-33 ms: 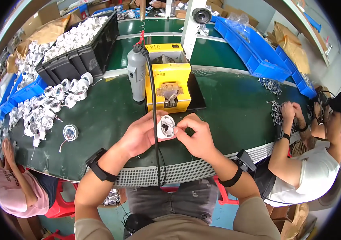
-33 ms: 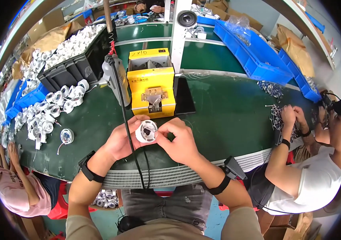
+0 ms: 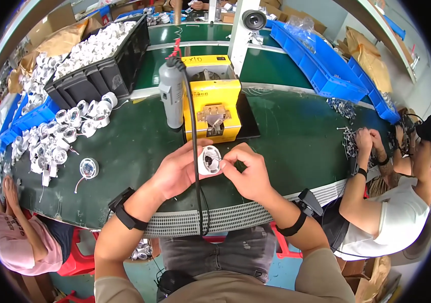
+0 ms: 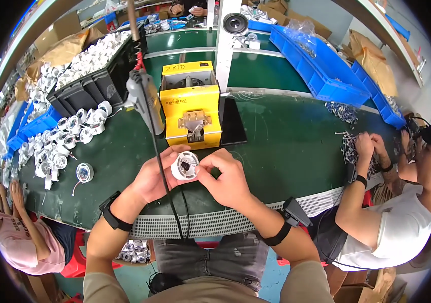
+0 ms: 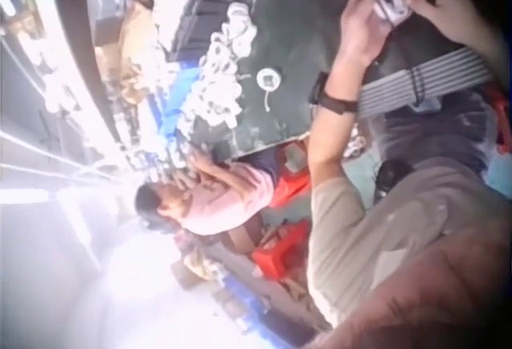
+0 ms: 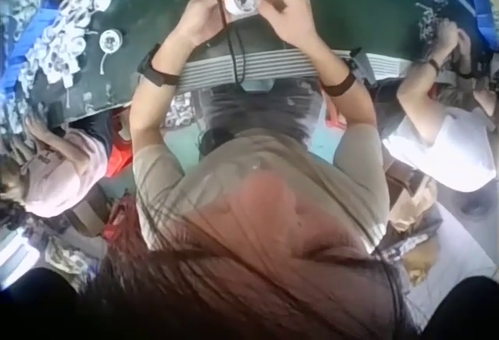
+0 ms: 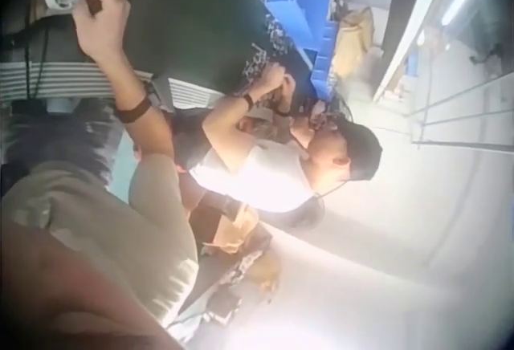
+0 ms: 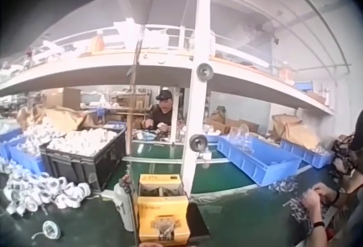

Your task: The person assembles electronic components by picking up a white plastic housing, inserting a circuit board and wires, and securing them with an electric screwdriver. They repeat this process for several units, placing the tool back in its holder after each use.

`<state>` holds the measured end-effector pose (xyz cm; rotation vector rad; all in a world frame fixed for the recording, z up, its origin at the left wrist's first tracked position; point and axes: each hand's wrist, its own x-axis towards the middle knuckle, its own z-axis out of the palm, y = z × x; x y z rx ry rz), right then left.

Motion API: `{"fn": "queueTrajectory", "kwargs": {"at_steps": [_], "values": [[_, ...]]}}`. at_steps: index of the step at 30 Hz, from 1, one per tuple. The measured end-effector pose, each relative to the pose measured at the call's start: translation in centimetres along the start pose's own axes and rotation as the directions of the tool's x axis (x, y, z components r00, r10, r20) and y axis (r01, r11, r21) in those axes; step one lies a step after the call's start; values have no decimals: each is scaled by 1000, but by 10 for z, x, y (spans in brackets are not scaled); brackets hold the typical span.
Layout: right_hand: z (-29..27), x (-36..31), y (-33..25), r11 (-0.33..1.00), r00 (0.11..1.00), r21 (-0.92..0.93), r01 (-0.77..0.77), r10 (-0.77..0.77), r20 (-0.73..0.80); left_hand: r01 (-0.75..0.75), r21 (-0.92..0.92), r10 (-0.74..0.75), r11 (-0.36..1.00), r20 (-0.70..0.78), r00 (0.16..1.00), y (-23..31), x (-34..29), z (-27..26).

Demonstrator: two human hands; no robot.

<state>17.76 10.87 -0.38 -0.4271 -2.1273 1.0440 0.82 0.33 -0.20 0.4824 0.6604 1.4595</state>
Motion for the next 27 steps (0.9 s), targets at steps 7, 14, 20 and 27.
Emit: {"fn": "queueTrajectory", "kwargs": {"at_steps": [7, 14, 20, 27], "values": [[2, 1, 6, 942, 963, 218, -257, 232, 136, -150, 144, 147, 978, 27, 989, -12, 3, -1], [-10, 6, 12, 491, 825, 665, -563, 380, 418, -280, 368, 283, 887, 47, 958, -18, 6, -1], [-7, 6, 12, 451, 823, 690, -567, 342, 453, -586, 616, 476, 527, 357, 804, -21, 2, -5], [-3, 3, 0, 675, 851, 520, -524, 437, 290, -543, 702, 525, 461, 277, 805, -27, 4, -1]]}}
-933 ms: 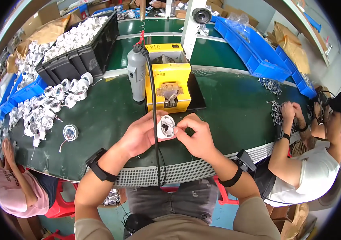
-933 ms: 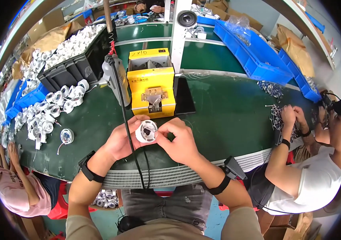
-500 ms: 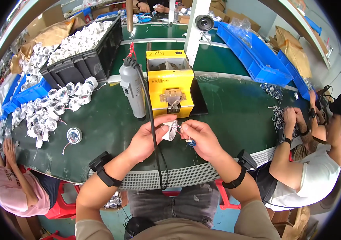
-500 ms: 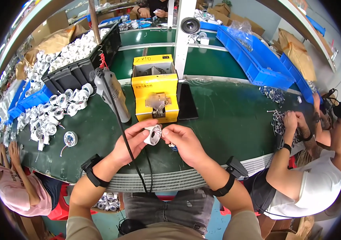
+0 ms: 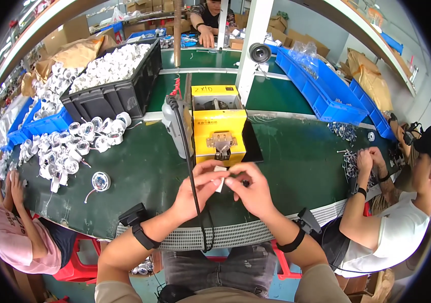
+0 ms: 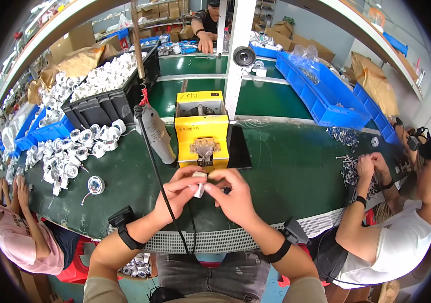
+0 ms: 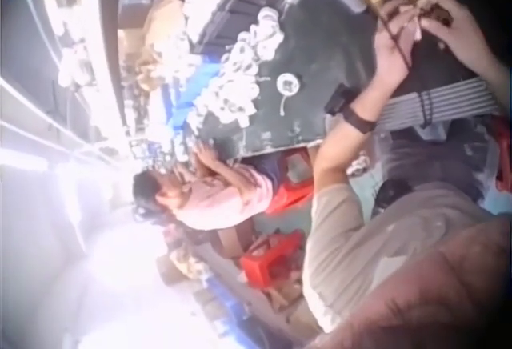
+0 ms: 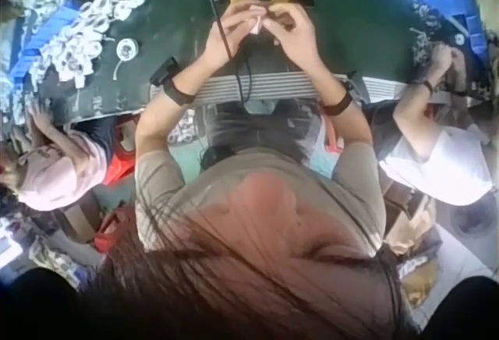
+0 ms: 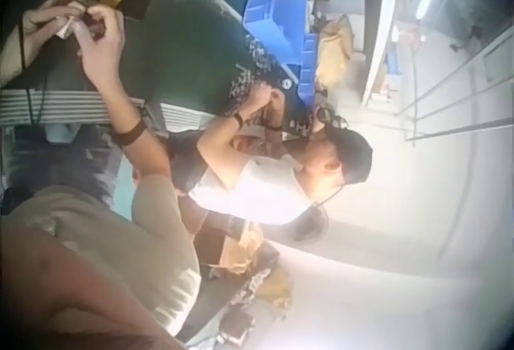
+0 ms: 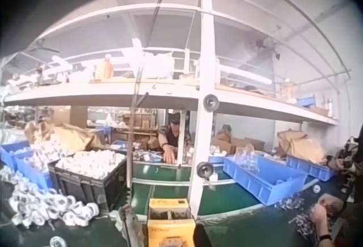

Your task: The person assembles electronic components by picking up a white plastic housing, inserting a circuit board and wires, and securing them with an electric screwdriver. They repeat this process for several units, placing the tool back in its holder after each use.

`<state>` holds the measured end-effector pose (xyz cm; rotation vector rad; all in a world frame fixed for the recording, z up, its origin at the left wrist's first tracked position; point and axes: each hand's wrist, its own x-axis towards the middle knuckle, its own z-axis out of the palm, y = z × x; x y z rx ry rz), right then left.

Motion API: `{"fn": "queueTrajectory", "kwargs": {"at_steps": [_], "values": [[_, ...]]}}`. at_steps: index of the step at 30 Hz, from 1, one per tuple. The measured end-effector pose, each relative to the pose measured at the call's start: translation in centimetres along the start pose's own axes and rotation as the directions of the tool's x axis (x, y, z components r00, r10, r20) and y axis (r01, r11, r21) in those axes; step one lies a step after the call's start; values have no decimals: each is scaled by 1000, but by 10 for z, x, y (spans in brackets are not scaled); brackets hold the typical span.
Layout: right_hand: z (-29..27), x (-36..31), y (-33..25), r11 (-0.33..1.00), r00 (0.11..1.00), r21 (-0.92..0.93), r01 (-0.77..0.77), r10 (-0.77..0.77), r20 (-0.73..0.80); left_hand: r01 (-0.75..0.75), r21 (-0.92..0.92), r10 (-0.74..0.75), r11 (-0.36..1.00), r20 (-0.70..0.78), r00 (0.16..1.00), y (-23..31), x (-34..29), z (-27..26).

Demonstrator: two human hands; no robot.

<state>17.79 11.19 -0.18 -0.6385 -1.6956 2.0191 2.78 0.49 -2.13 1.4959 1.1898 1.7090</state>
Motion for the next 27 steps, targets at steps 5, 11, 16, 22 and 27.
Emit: {"fn": "queueTrajectory", "kwargs": {"at_steps": [5, 11, 16, 22, 27], "values": [[4, -2, -5, 327, 587, -768, 551, -806, 78, 147, -348, -219, 926, -177, 959, 3, 4, -4], [-5, -5, -6, 862, 937, -399, 312, -350, -23, 163, -612, -294, 774, -118, 949, 9, 4, -2], [10, -4, -5, 950, 962, -185, 251, -266, -57, 263, -703, -218, 661, 154, 964, 10, 3, 1], [10, -3, 4, 824, 842, -296, 483, -529, -101, 275, -687, -204, 672, 185, 961, 12, 2, 6], [19, 0, 0, 680, 729, -444, 583, -679, -82, 269, -741, -170, 616, 209, 963, 13, -1, 9]]}}
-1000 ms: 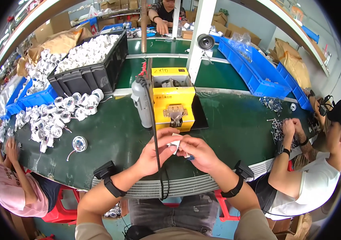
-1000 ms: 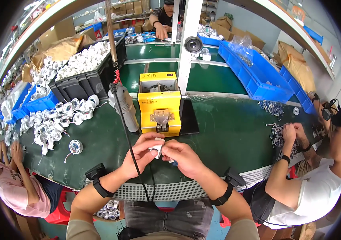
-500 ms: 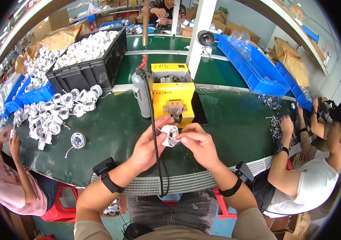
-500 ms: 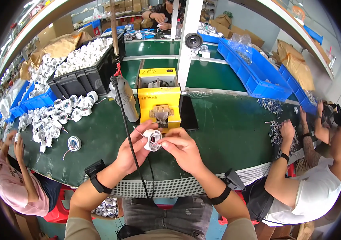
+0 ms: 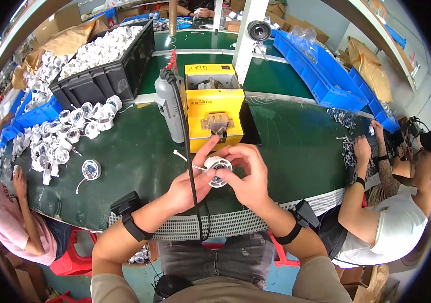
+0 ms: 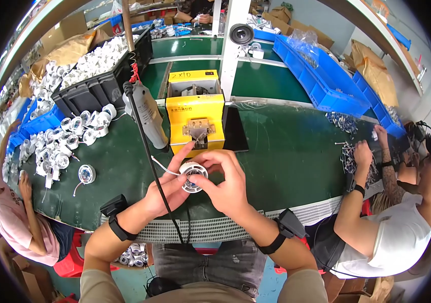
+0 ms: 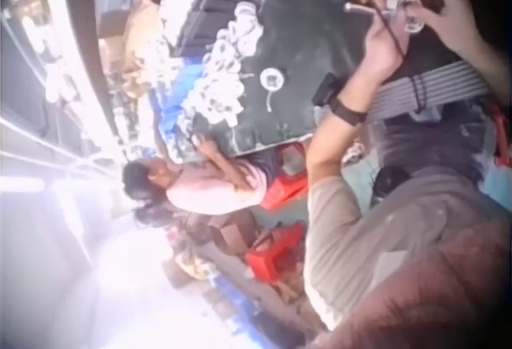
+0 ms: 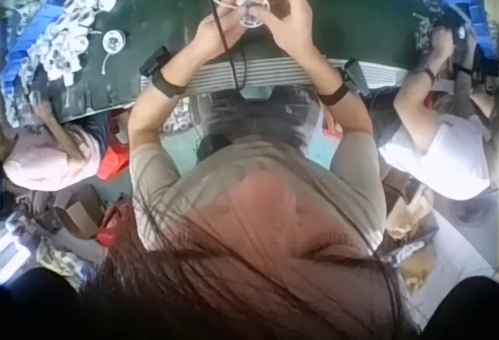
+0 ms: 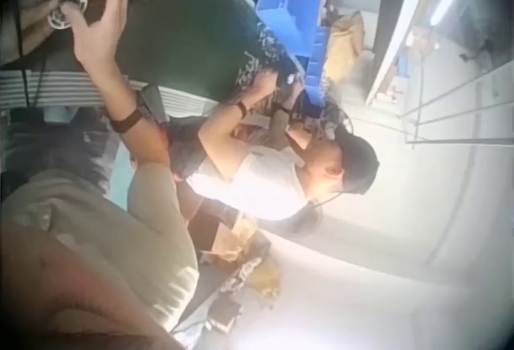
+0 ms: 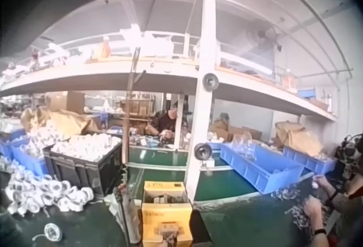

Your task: The person assembles electronic components by picking up a white plastic housing, inserting a circuit board and wires, and securing them with an electric screwdriver. They repeat this process for several units, placing the tool back in its holder after each use.

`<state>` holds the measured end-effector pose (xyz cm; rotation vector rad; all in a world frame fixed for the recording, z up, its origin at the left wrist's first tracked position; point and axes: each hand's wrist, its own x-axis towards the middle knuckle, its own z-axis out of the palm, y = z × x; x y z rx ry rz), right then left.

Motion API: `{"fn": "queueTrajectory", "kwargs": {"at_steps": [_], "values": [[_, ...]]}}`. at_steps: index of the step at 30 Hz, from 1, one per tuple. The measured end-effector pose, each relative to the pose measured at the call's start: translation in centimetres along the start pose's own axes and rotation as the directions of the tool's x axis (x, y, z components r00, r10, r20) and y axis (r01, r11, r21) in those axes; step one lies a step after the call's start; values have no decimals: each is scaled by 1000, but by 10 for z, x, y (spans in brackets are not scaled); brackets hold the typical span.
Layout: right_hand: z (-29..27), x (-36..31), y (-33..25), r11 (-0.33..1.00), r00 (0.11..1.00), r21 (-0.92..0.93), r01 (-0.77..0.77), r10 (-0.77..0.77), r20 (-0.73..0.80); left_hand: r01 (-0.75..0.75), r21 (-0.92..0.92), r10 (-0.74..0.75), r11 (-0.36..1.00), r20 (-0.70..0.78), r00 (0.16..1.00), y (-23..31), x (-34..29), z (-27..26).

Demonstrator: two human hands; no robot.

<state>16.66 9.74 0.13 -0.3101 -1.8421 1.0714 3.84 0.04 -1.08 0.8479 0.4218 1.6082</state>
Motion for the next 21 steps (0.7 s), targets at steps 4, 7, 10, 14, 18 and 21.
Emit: {"fn": "queueTrajectory", "kwargs": {"at_steps": [4, 7, 10, 14, 18, 21], "values": [[-7, 1, 7, 953, 957, 126, -277, 261, 128, 145, 517, -52, 844, -190, 980, -4, 3, -4], [-8, 16, 6, 979, 961, -126, -158, 182, 207, 349, 436, -274, 829, -226, 935, 9, 5, -15], [13, 41, -11, 927, 981, -322, 190, -190, 32, 280, 371, -168, 886, -305, 937, -1, 6, -20], [76, 68, -14, 966, 981, -257, -23, 71, 181, 353, 320, -206, 879, -415, 887, 7, 5, -12], [92, 74, 10, 995, 996, 67, 74, -71, -49, 375, 286, -208, 882, -478, 853, 1, 4, -23], [62, 93, -16, 926, 924, 323, 197, -65, -378, 400, 260, -221, 879, -522, 824, -3, 11, -20]]}}
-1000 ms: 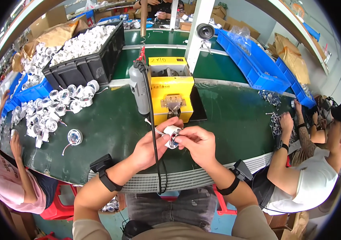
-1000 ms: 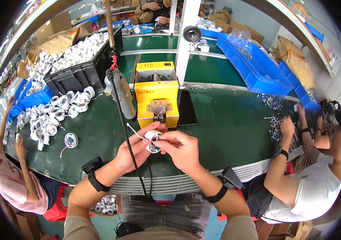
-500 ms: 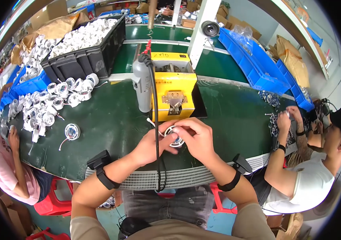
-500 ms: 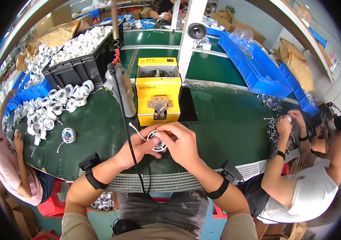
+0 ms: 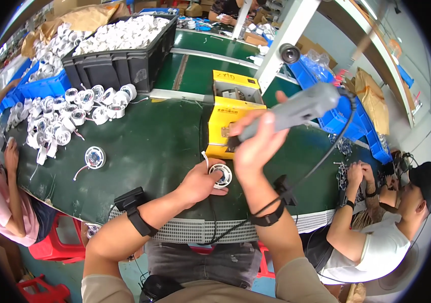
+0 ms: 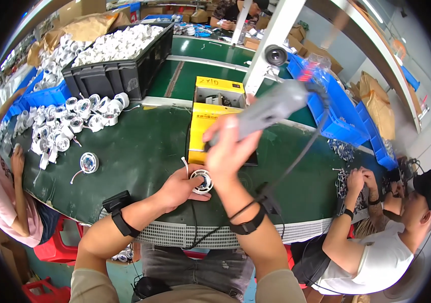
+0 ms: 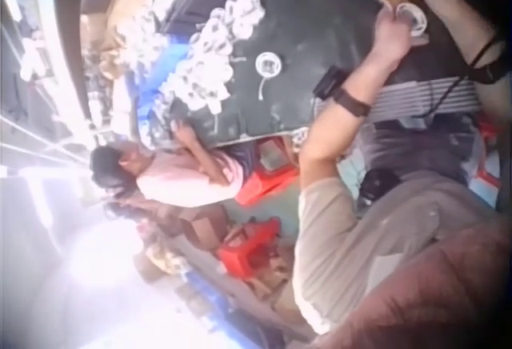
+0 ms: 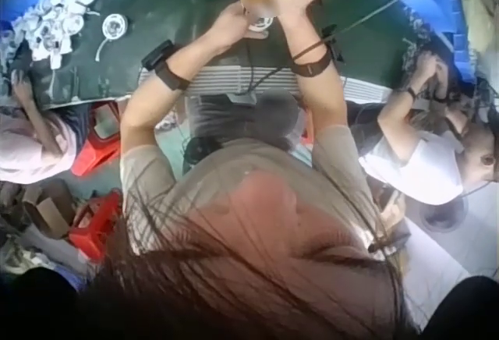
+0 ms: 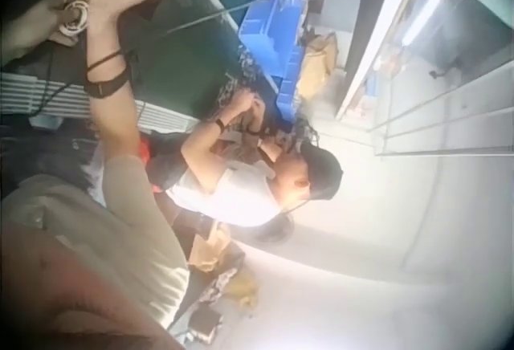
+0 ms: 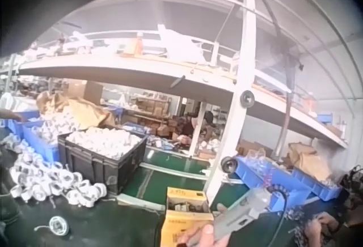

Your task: The person assembles electronic components by picking up a white plastic housing, inserting a circuit board and wires, and securing them with an electric screwdriver. They repeat this process for several units, placing the tool back in its holder after each use.

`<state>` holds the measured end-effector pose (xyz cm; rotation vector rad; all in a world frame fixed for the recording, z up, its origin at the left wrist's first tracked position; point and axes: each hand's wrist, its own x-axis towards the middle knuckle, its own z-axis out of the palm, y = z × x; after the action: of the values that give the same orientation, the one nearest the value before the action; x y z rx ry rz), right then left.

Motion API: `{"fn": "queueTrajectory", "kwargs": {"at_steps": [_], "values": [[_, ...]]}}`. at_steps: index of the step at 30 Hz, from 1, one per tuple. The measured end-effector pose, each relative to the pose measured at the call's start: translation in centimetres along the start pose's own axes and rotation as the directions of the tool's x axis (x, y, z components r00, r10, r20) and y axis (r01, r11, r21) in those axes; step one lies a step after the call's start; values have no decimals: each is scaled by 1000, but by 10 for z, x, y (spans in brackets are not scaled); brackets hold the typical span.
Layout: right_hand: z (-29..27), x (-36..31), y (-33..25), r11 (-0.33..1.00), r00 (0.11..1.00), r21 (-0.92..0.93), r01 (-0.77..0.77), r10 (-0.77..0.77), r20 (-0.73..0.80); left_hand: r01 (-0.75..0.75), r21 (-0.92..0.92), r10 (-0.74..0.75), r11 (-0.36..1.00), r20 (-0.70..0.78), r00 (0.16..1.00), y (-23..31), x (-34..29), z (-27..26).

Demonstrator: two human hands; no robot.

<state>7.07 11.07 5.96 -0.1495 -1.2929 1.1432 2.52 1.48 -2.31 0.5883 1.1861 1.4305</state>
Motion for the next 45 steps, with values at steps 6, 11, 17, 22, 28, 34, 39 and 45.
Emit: {"fn": "queueTrajectory", "kwargs": {"at_steps": [6, 11, 17, 22, 28, 34, 39, 45], "values": [[-14, 19, 13, 987, 999, -156, -46, 45, -9, 68, 35, -67, 997, -24, 997, 4, -2, -3], [-14, 17, 15, 981, 999, -187, -46, 47, -1, 73, 14, -72, 997, -23, 997, 4, -2, -4], [-17, 17, 14, 980, 996, -182, -80, 85, 21, 72, 26, -71, 997, -26, 997, 4, -1, -1], [-24, -7, -8, 979, 978, -33, -200, 202, 47, 55, 21, -54, 998, -40, 998, 5, -2, -1], [-30, -40, -15, 966, 960, -32, -258, 260, 103, 44, 73, -43, 996, -15, 999, 6, -2, -3], [-29, -43, -12, 963, 955, -41, -267, 270, 121, 27, 84, -26, 996, -7, 1000, 5, -2, -2], [-32, -44, -8, 965, 953, -41, -260, 263, 148, 48, 94, -47, 994, -17, 999, 7, -3, -1], [-32, -44, -11, 962, 951, -22, -274, 274, 140, 35, 88, -33, 996, -20, 999, 8, -4, 0]]}}
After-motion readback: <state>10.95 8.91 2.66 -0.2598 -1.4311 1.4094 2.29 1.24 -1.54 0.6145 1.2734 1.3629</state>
